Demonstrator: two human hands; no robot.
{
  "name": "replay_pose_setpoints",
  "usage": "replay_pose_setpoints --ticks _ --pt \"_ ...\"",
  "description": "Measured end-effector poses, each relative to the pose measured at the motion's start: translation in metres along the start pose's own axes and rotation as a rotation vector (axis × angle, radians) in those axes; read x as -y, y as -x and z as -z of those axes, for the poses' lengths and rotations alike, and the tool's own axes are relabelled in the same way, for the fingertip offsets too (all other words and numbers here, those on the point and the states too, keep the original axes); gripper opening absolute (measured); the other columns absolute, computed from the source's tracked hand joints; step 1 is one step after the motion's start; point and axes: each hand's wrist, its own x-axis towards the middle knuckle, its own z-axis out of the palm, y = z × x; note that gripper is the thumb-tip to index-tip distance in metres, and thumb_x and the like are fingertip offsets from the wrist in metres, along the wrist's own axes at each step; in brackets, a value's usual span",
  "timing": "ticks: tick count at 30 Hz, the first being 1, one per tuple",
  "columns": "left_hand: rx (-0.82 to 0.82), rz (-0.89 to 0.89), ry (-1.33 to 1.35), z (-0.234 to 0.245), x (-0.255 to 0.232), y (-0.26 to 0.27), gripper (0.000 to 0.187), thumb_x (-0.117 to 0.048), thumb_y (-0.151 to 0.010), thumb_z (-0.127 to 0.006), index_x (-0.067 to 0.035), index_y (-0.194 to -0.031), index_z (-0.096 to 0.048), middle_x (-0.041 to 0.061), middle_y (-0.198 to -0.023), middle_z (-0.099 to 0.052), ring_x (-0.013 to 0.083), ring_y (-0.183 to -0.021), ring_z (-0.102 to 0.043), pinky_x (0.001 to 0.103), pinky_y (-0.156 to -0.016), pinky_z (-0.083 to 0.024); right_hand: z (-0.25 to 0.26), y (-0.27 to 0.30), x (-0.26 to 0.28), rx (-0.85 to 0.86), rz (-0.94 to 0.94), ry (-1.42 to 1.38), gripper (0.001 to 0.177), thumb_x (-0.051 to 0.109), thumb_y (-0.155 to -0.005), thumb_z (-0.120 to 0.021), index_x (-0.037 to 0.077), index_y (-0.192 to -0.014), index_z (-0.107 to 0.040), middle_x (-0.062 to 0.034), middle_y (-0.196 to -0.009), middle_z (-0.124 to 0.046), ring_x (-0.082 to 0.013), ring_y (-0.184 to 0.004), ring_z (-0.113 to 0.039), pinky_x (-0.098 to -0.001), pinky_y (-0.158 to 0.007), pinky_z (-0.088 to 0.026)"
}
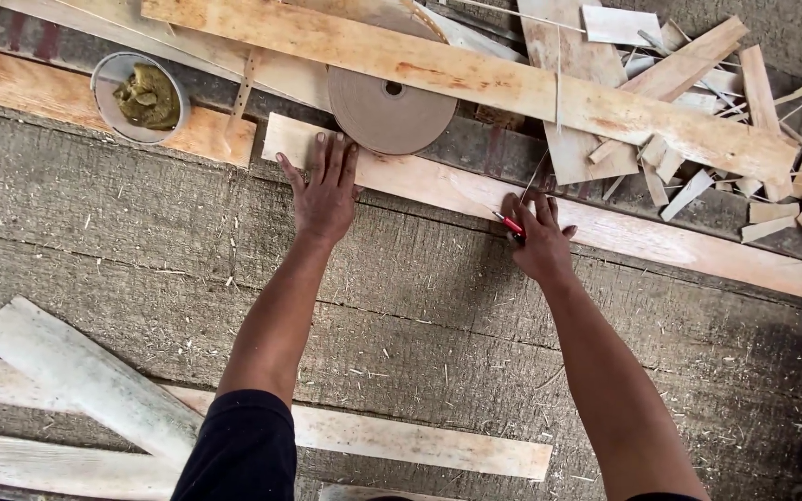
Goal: The person uses a red utility knife to cut and trim several pieces of light-colored wood on a wooden workbench. They repeatedly score the wood, snap off sections, and smooth the edges, leaving cut pieces and shavings on the bench.
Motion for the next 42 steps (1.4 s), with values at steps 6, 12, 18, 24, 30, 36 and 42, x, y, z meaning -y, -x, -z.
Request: replay_pose_setpoints --ticks 6,12,18,24,30,36,42 --pt "-0.107 -0.06 0.0 -0.011 0.005 -0.001 0.062 -0.032 -0.111 -0.044 -0.022 -0.168 -0.021 0.006 -0.177 -0.017 0.0314 -0.163 -0.004 0.086 -0.113 0.011 0.008 0.004 0.006 -0.001 0.001 -0.016 0.074 0.029 -0.091 -0.073 0.034 -0.158 -0.041 -0.0092 -0.165 -0.029 -0.039 -0.154 -0.023 -0.0899 -0.101 -0.027" --pt "-0.138 -0.093 0.0 -0.006 0.004 0.001 0.063 -0.029 -0.11 -0.047 -0.016 -0.167 -0.024 0.009 -0.176 -0.02 0.0352 -0.162 -0.008 0.088 -0.113 0.011 0.001 0.002 -0.003 -0.004 0.016 -0.034 0.078 0.028 -0.091 -0.074 0.037 -0.159 -0.038 -0.0058 -0.163 -0.03 -0.0393 -0.154 -0.022 -0.091 -0.1 -0.027" --pt "-0.223 -0.127 0.054 -0.013 0.005 0.003 0.064 -0.027 -0.107 -0.053 -0.011 -0.164 -0.031 0.013 -0.173 -0.025 0.0396 -0.16 -0.013 0.09 -0.11 0.009 -0.003 0.004 -0.007 -0.039 0.059 -0.023 0.073 0.026 -0.092 -0.073 0.031 -0.158 -0.042 -0.0059 -0.16 -0.032 -0.0377 -0.151 -0.023 -0.0916 -0.096 -0.031" --pt "-0.262 -0.131 0.071 -0.026 0.006 -0.001 0.067 -0.029 -0.103 -0.058 -0.008 -0.162 -0.034 0.014 -0.172 -0.026 0.0393 -0.158 -0.015 0.084 -0.116 -0.004 0.007 0.006 0.003 -0.016 0.032 -0.036 0.073 0.031 -0.094 -0.07 0.036 -0.159 -0.038 -0.0026 -0.16 -0.032 -0.0334 -0.152 -0.021 -0.0924 -0.097 -0.028" --pt "-0.105 -0.092 0.182 -0.018 0.006 -0.001 0.068 -0.035 -0.106 -0.049 -0.012 -0.165 -0.025 0.011 -0.174 -0.017 0.0355 -0.16 -0.005 0.08 -0.12 0.002 0.019 0.008 0.014 0.021 -0.011 -0.079 0.067 0.029 -0.098 -0.067 0.033 -0.159 -0.039 -0.0043 -0.16 -0.034 -0.0341 -0.153 -0.019 -0.0924 -0.101 -0.021" --pt "-0.041 -0.083 0.213 -0.015 0.006 -0.002 0.069 -0.038 -0.107 -0.045 -0.012 -0.166 -0.022 0.011 -0.175 -0.013 0.0361 -0.16 -0.001 0.08 -0.12 0.003 0.014 -0.004 0.005 -0.027 -0.001 -0.154 0.063 0.027 -0.099 -0.068 0.027 -0.157 -0.045 -0.0064 -0.156 -0.044 -0.0363 -0.151 -0.027 -0.0949 -0.099 -0.015" --pt "-0.009 -0.047 0.232 -0.019 0.003 -0.002 0.068 -0.04 -0.108 -0.041 -0.015 -0.167 -0.019 0.008 -0.176 -0.007 0.0336 -0.161 0.006 0.078 -0.119 0.009 0.019 -0.003 0.001 -0.046 0.059 -0.137 0.071 0.026 -0.093 -0.073 0.037 -0.157 -0.042 0.0074 -0.155 -0.04 -0.0285 -0.147 -0.029 -0.0971 -0.094 -0.019"
